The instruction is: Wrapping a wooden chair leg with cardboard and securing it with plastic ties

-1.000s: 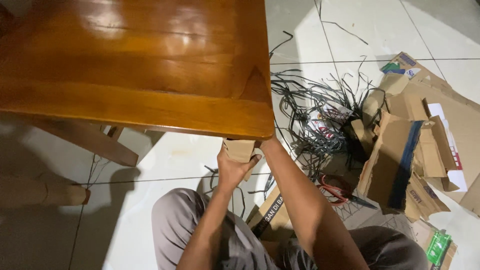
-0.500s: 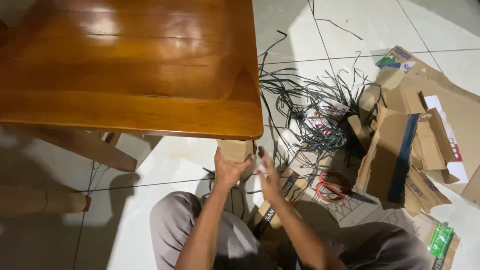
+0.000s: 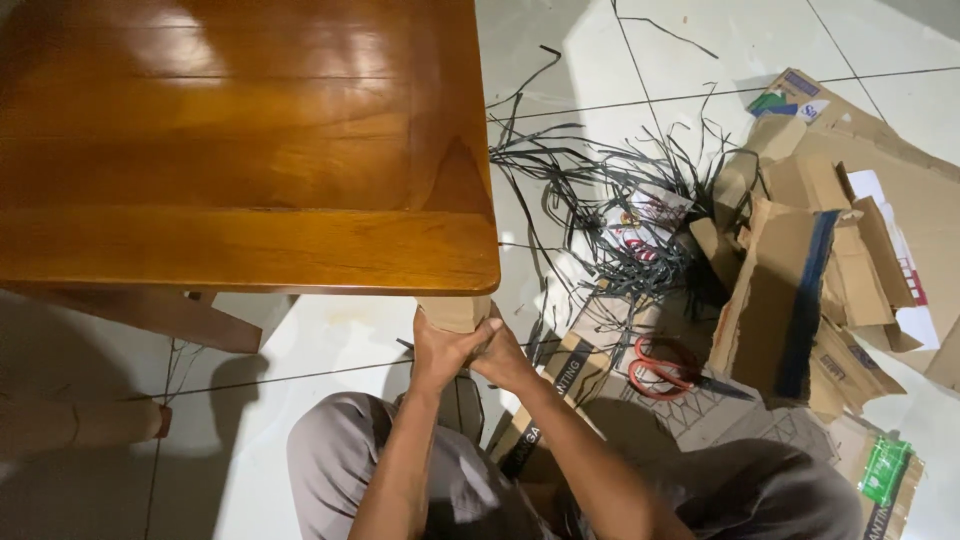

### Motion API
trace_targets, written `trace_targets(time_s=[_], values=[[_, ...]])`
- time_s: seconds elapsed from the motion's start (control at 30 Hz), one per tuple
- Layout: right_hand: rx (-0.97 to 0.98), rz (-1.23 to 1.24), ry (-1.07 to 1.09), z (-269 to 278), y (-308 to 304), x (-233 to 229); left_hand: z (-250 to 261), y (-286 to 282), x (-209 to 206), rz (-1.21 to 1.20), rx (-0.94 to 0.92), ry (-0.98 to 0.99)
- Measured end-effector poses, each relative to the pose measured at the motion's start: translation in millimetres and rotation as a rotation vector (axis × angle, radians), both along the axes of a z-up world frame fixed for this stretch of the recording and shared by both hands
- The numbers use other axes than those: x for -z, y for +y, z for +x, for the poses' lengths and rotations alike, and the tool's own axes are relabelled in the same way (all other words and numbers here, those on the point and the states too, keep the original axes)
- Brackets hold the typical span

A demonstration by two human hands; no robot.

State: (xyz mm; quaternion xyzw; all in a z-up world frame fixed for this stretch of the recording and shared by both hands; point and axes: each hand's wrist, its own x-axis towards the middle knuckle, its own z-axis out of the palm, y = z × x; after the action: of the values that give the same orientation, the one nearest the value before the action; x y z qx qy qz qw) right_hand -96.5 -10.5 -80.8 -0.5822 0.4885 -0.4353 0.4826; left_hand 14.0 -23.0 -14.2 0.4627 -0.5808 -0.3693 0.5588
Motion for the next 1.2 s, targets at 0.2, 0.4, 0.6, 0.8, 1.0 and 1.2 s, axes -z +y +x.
trace_targets(time_s=[0.2,0.4,0.6,0.8,1.0,1.2], values=[[-0.073,0.067,-0.020,-1.2,-11.6,-9.7,-3.0,-3.3,24.7,-0.074,-0.079,-0.044],[-0.226,0.204,-0.437,-25.3,0.8,20.3,-2.4,-7.7,19.6,-0.113,-0.016,0.150],[0.086,0.372,-0.428,-43.9,-12.4,-91.3,-4.6,2.3,34.5,-0.184,-0.114,-0.067],[0.049,0.766,-0.166,-23.7,-45.6,-75.0,-6.9,-6.1,96.1,-0.294,-0.207,-0.146],[0.066,0.602,-0.083,-24.7,-33.4,-71.7,5.5,25.0,45.7,0.153,-0.296,-0.069],[0.137,0.606,-0.271,-8.2,-54.3,17.2,-10.0,39.7,85.1,0.334,-0.309,-0.038]])
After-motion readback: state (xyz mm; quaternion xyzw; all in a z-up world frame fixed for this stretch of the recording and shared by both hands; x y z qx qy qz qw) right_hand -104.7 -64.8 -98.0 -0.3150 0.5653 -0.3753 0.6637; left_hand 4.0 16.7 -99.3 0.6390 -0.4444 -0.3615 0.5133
